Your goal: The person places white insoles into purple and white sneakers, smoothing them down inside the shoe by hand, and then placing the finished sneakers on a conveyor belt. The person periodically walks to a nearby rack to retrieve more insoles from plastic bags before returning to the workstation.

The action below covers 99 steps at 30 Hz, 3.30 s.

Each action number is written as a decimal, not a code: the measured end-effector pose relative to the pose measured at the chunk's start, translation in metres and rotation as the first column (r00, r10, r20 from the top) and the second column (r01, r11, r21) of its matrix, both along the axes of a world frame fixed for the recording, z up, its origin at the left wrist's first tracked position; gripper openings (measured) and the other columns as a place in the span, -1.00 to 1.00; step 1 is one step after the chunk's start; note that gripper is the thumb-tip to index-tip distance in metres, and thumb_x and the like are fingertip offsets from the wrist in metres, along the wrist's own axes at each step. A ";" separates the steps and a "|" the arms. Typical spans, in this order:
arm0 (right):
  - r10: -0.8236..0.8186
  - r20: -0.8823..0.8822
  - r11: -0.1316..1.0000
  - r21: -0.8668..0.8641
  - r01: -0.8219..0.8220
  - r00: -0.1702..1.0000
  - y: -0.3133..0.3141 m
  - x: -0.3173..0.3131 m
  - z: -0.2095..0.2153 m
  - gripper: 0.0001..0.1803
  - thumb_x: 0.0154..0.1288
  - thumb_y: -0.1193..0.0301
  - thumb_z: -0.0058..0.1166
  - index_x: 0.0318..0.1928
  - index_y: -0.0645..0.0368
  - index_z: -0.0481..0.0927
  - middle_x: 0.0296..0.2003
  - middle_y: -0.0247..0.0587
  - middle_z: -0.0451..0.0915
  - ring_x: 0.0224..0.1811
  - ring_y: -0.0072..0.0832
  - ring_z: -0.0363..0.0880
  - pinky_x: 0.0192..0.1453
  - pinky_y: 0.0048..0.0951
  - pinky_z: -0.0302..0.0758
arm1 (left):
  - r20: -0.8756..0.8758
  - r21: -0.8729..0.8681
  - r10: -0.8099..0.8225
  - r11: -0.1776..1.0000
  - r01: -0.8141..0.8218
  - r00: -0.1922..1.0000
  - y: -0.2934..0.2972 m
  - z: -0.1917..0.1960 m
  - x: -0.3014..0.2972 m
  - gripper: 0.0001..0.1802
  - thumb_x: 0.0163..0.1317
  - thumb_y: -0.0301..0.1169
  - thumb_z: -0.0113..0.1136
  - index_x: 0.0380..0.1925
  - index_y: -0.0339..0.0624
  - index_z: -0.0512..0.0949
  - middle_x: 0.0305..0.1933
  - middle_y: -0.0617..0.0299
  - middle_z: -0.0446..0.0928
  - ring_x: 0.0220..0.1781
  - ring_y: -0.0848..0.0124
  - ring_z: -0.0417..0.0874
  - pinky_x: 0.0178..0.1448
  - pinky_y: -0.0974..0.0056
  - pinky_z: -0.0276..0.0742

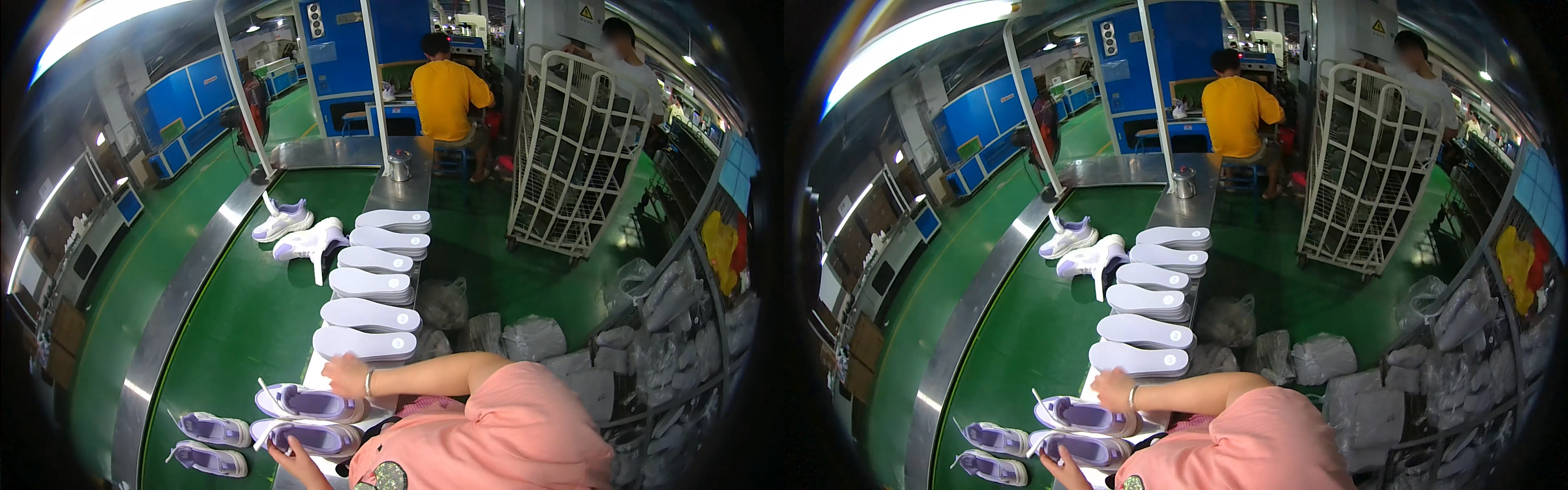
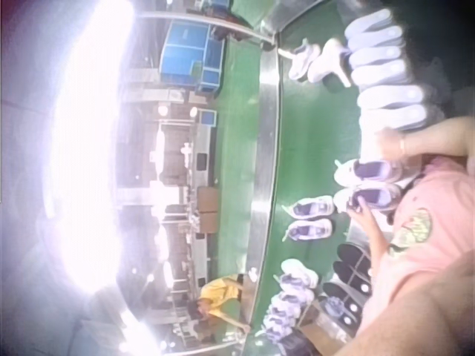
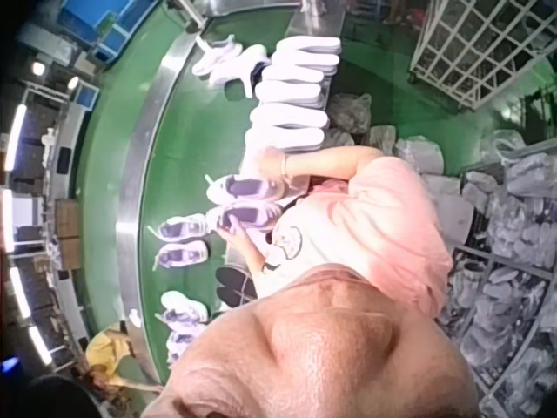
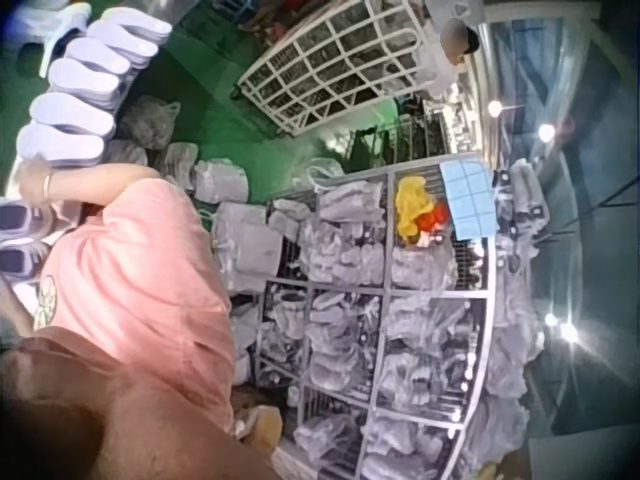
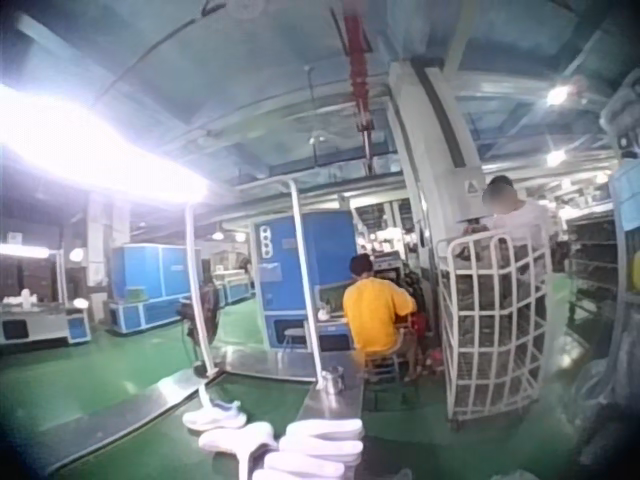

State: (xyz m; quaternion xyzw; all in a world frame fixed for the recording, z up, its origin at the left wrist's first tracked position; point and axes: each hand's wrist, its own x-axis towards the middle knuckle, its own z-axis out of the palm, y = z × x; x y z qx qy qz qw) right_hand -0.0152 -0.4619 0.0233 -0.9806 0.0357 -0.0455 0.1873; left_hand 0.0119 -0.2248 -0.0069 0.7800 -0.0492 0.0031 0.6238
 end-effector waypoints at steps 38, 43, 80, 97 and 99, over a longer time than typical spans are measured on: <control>0.685 -0.438 0.478 -0.331 -0.813 0.582 0.150 -0.011 0.067 -0.92 -0.11 0.47 0.02 -0.53 0.15 0.56 -0.34 -0.15 0.41 -0.38 -0.31 0.52 -0.36 -0.39 0.49 | -0.156 0.366 0.249 0.914 -0.178 0.956 0.070 0.004 0.019 -0.72 0.06 -0.26 0.05 -0.48 -0.30 0.54 -0.66 0.11 0.48 -0.60 0.31 0.52 -0.43 0.30 0.42; 0.515 -0.319 0.767 -0.243 -0.594 0.796 0.174 0.014 -0.001 -0.81 0.00 0.37 0.02 -0.38 0.22 0.52 -0.27 -0.10 0.42 -0.31 -0.25 0.50 -0.27 -0.33 0.47 | 0.051 0.462 0.257 0.851 -0.251 0.965 0.052 0.001 0.003 -0.75 0.00 -0.32 0.06 -0.37 -0.28 0.47 -0.40 -0.04 0.50 -0.32 0.04 0.51 -0.23 0.14 0.40; 0.399 -0.816 0.165 -0.384 -0.909 0.417 0.188 0.040 -0.045 -0.70 -0.01 0.36 -0.09 -0.21 -0.01 0.56 -0.19 -0.15 0.54 -0.14 -0.30 0.51 -0.06 -0.38 0.42 | -0.047 0.178 0.325 0.933 -0.312 0.945 0.059 -0.022 -0.024 -0.66 -0.22 -0.47 0.13 -0.32 -0.22 0.44 -0.21 -0.06 0.37 -0.16 0.04 0.43 -0.07 0.13 0.37; 0.534 -0.778 0.473 -0.047 -0.880 0.330 0.170 0.003 0.007 -0.58 -0.02 0.27 -0.08 -0.20 0.34 0.35 -0.40 0.10 0.53 -0.31 -0.06 0.51 -0.16 -0.07 0.27 | 0.000 0.119 0.304 0.946 -0.301 0.953 0.065 -0.025 -0.023 -0.63 -0.17 -0.41 0.12 -0.27 -0.28 0.42 -0.19 -0.06 0.40 -0.12 0.03 0.42 -0.02 0.12 0.32; 0.478 -0.814 0.573 0.004 -0.819 0.330 0.182 0.000 0.015 -0.56 0.03 0.26 -0.12 -0.12 0.31 0.34 -0.23 0.10 0.51 -0.14 -0.14 0.49 0.00 -0.11 0.23 | 0.030 0.182 0.254 0.949 -0.256 0.967 0.072 -0.017 -0.021 -0.60 -0.23 -0.50 0.07 -0.25 -0.28 0.43 -0.20 -0.06 0.41 -0.10 0.05 0.41 0.00 0.14 0.32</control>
